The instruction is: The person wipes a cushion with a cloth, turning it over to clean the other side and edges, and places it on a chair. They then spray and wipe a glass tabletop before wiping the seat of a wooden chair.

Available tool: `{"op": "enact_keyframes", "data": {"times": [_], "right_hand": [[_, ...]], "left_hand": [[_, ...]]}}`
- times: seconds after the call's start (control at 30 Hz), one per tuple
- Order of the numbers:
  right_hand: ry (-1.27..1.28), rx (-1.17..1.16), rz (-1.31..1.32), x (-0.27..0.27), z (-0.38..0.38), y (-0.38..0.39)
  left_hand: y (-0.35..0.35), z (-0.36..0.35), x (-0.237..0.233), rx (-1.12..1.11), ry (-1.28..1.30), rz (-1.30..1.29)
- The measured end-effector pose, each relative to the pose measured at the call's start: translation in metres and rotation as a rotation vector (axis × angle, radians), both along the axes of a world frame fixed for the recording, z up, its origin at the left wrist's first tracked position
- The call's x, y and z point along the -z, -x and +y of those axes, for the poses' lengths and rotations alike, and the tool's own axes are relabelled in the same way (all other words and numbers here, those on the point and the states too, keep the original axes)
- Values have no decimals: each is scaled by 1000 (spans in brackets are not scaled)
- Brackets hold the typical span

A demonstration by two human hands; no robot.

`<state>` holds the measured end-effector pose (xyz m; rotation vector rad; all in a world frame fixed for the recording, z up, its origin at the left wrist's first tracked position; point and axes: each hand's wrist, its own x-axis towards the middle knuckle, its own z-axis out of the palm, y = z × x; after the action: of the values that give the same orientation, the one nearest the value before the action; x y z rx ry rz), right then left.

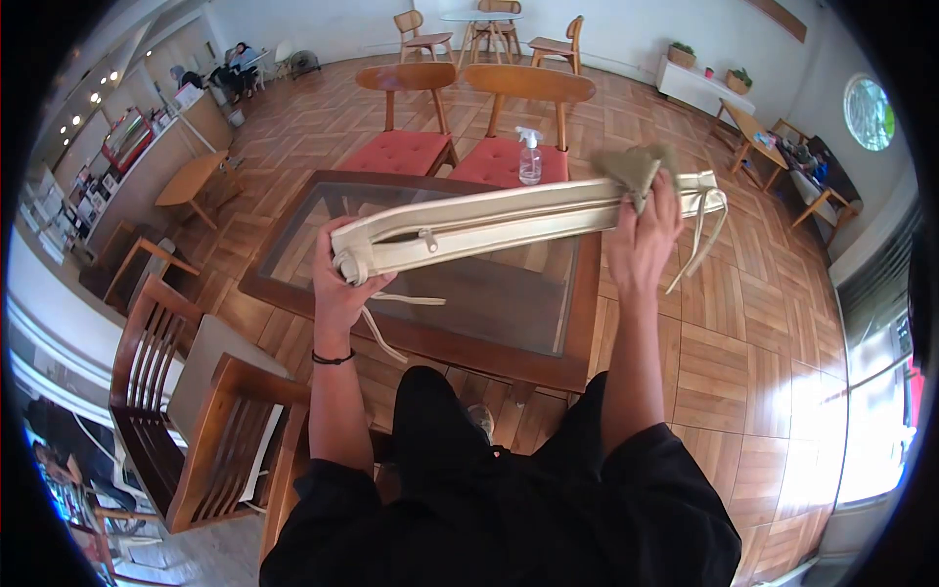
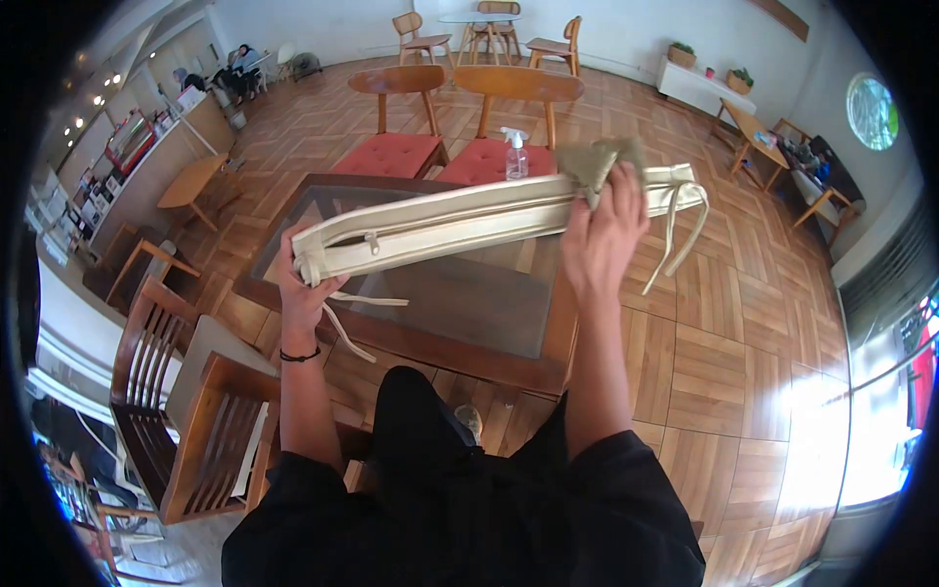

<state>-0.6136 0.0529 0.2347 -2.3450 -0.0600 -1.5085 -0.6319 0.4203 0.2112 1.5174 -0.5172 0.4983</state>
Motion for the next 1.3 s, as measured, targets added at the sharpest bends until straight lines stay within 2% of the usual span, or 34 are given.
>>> {"op": "enact_keyframes", "data": {"times": [0.03, 0.07, 0.1, 0.13, 0.17, 0.2, 0.23, 0.33, 0.43, 0.5, 0.57, 0.67, 0.7, 0.8, 0.83, 0.93, 1.03, 1.1, 1.17, 1.23, 1.27, 1.3], "right_hand": [[-71, -107, 41, -3, 8, -1], [40, -100, 12, 2, 31, 1], [89, -220, -116, 3, 61, 6], [72, -381, -9, 2, 86, 17], [110, -386, -149, 12, 119, 20], [73, -522, -91, 1, 140, 31], [106, -551, -80, -5, 150, 36], [200, -544, -184, 0, 121, 20], [141, -440, -421, 4, 40, -9], [150, -293, -420, 9, -29, -26], [40, -98, -351, 16, -88, -40], [-9, -26, -316, 14, -90, -44], [-75, 0, -345, 17, -74, -47], [-149, -300, -372, 11, 12, -23], [-123, -421, -383, 8, 43, -11], [43, -540, -230, 3, 109, 19], [143, -545, -309, 5, 82, 1], [148, -410, -352, 13, 41, -18], [110, -307, -358, 8, -21, -33], [50, -314, -360, 9, -89, -50], [25, -215, -330, 11, -122, -56], [-105, -200, -237, 12, -147, -56]], "left_hand": [[-1, -3, 1, 28, 59, 20], [-2, -6, 1, 22, 60, -14], [-5, -8, 1, 22, 55, -49], [-6, -12, 1, 21, 55, -85], [-5, -16, 0, -15, 54, -74], [-3, -18, 0, -15, 74, -63], [-1, -18, 0, -17, 92, -53], [2, -18, 5, -28, 133, -55], [2, -18, 7, -22, 157, -80], [-1, -16, 10, -22, 164, -87], [-3, -16, 13, -40, 170, -91], [-6, -19, 13, -63, 188, -83], [-4, -22, 10, -60, 213, -66], [-7, -20, 13, -81, 227, -71], [-4, -22, 11, -86, 243, -65], [-1, -23, 14, -85, 230, -64], [-1, -21, 11, -87, 219, -42], [-2, -21, 8, -56, 237, -48], [-4, -21, 11, -34, 257, -43], [-6, -18, 12, -43, 245, -53], [-7, -17, 14, -51, 241, -59], [-10, -12, 19, -62, 227, -56]]}}
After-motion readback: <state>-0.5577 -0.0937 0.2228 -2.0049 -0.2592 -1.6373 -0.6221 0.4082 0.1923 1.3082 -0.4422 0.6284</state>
